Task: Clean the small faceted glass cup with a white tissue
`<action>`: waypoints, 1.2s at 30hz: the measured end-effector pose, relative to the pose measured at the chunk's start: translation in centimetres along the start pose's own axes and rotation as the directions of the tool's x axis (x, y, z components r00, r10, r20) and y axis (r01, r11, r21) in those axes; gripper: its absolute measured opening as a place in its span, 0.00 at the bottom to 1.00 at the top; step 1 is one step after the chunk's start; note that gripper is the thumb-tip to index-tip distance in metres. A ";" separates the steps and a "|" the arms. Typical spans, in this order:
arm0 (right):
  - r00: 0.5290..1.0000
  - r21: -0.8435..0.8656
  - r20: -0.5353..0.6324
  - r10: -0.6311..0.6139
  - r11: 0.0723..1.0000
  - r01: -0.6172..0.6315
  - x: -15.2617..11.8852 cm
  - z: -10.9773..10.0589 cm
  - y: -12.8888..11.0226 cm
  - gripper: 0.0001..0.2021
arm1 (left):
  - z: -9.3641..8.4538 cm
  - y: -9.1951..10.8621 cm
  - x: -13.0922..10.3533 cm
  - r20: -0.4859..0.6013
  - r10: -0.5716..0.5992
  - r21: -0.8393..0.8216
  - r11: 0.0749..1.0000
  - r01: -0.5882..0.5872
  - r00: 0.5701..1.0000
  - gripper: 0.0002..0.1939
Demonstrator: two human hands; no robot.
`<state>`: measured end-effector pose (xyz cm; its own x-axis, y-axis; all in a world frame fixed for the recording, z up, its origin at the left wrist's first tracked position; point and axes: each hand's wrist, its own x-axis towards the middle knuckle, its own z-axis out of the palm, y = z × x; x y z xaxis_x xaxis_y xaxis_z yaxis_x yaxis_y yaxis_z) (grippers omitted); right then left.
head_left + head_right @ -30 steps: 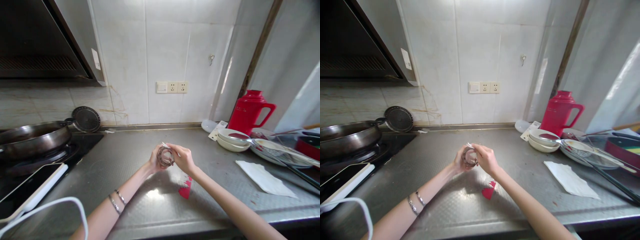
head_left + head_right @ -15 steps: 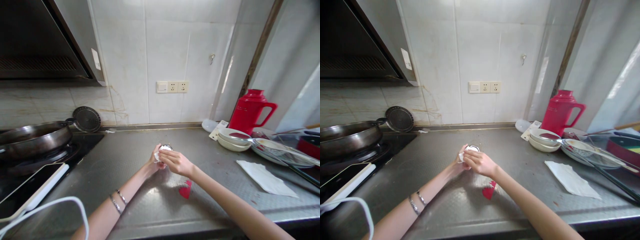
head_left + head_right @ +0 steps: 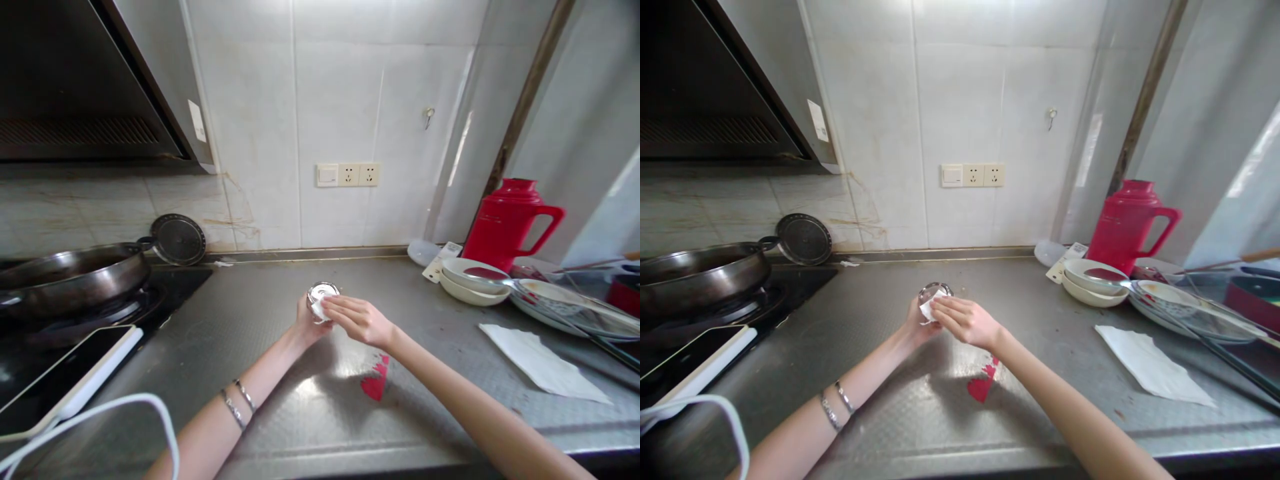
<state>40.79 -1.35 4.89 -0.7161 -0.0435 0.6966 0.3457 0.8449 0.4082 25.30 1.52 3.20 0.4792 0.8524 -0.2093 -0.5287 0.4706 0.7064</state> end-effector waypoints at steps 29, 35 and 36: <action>0.805 0.082 -0.114 0.582 0.813 -0.577 2.1 2.6 0.3 0.14 | 0.1 0.2 -0.1 -0.083 0.065 0.336 0.941 -0.034 0.994 0.31; 0.974 0.013 -0.005 0.227 0.974 -0.227 2.5 1.8 -0.8 0.13 | -1.0 -0.6 0.8 -0.068 0.055 0.218 0.975 -0.039 0.996 0.28; 0.984 0.004 0.005 0.176 0.984 -0.176 2.3 1.8 -1.0 0.13 | -1.2 -0.6 1.0 -0.043 0.055 0.182 0.982 -0.046 0.998 0.27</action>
<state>37.72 -1.33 5.06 -0.6470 0.1081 0.7548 0.4640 0.8413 0.2773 25.28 2.38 1.73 0.4191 0.8859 -0.1990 -0.4135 0.3814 0.8268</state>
